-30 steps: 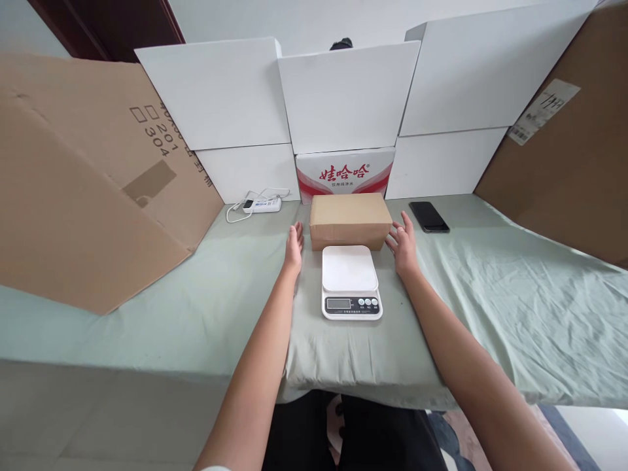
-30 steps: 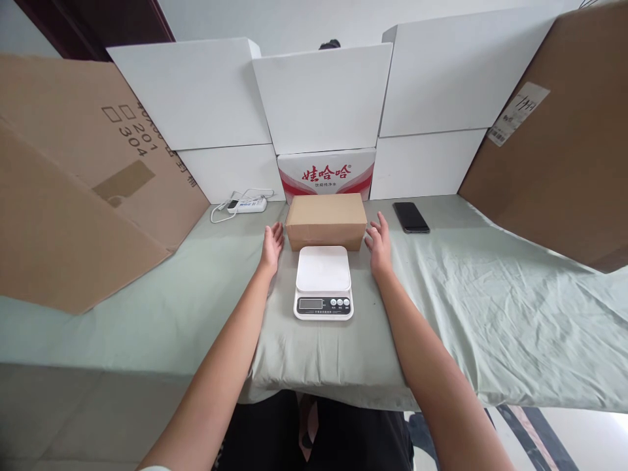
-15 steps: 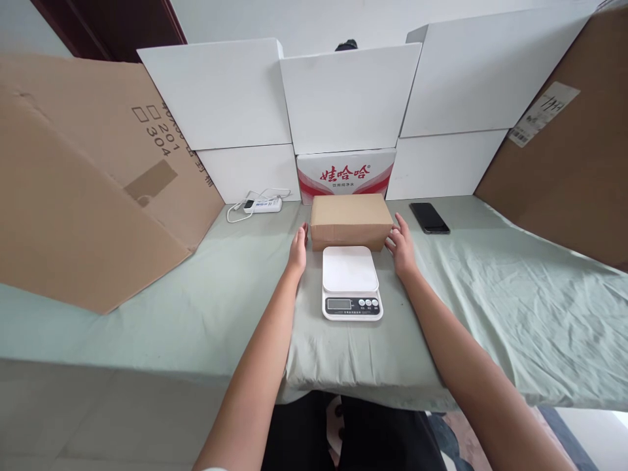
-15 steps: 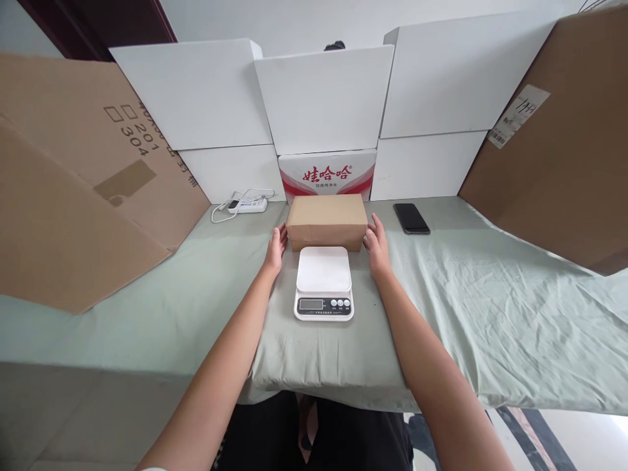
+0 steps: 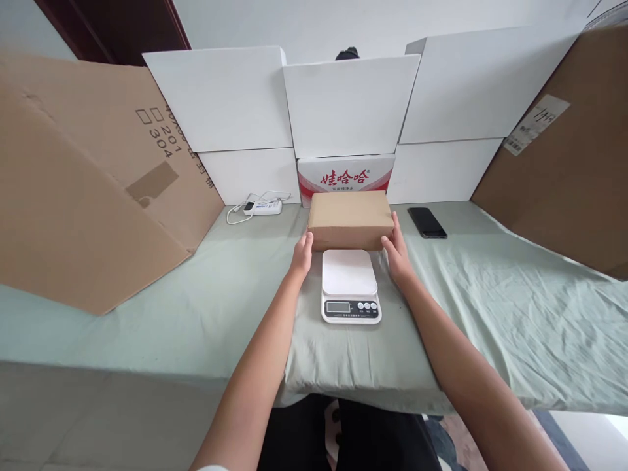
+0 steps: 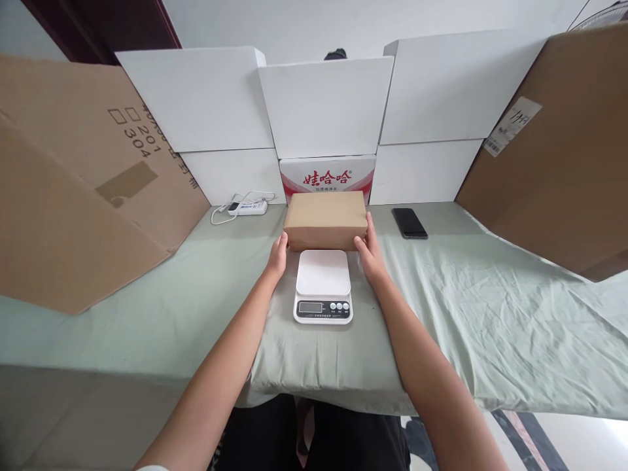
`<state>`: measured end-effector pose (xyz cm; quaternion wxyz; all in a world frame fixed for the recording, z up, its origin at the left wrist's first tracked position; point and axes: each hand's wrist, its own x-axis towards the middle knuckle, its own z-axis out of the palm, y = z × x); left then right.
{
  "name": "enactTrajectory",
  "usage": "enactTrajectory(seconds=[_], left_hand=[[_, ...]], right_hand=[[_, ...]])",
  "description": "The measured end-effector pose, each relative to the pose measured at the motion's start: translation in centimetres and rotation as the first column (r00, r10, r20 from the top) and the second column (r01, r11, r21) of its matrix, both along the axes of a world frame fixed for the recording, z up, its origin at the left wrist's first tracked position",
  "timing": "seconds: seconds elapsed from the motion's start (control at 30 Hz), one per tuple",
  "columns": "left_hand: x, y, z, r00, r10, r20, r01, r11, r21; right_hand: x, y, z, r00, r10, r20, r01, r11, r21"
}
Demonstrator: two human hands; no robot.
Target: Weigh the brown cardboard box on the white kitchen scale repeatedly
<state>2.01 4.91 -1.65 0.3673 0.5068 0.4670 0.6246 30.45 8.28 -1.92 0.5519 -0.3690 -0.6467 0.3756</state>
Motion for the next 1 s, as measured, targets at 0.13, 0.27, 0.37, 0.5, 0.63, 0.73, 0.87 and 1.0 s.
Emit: enactTrajectory(seconds=[0.13,0.27,0.37,0.5,0.63,0.73,0.87,1.0], left_hand=[[0.2,-2.4,2.1,0.988,0.036,-0.151,-0.011,0.987,0.158],[0.2,-7.2,2.7,0.972,0.088,-0.216,-0.018,0.952,0.306],[0.3,-10.0,1.7,0.967,0.083,-0.243,0.000,0.947,0.320],[0.7,-11.3,0.2,0.984,0.092,-0.150,-0.048,0.960,0.275],[1.0,-11.4,-0.4,0.988,0.100,-0.116,-0.069,0.967,0.246],[0.9,-11.4,-0.5,0.988,0.099,-0.121,-0.069,0.971,0.228],[0.8,-11.3,-0.6,0.986,0.105,-0.128,-0.075,0.973,0.219],[0.9,-11.3,-0.6,0.989,0.093,-0.118,-0.067,0.976,0.207]], right_hand=[[1.3,-1.3,2.2,0.996,-0.048,0.077,0.032,0.980,0.199],[2.7,-4.8,1.7,0.989,-0.064,0.134,0.023,0.958,0.286],[2.6,-7.3,-0.3,0.986,-0.111,0.122,0.074,0.958,0.275],[1.7,-8.5,-2.0,0.975,-0.168,0.143,0.124,0.954,0.271],[1.6,-8.7,-2.0,0.966,-0.190,0.175,0.130,0.942,0.308],[1.8,-8.9,-1.9,0.958,-0.208,0.200,0.133,0.933,0.335],[1.9,-9.0,-2.0,0.958,-0.218,0.188,0.144,0.929,0.340],[1.9,-8.9,-2.2,0.959,-0.224,0.175,0.156,0.929,0.335]])
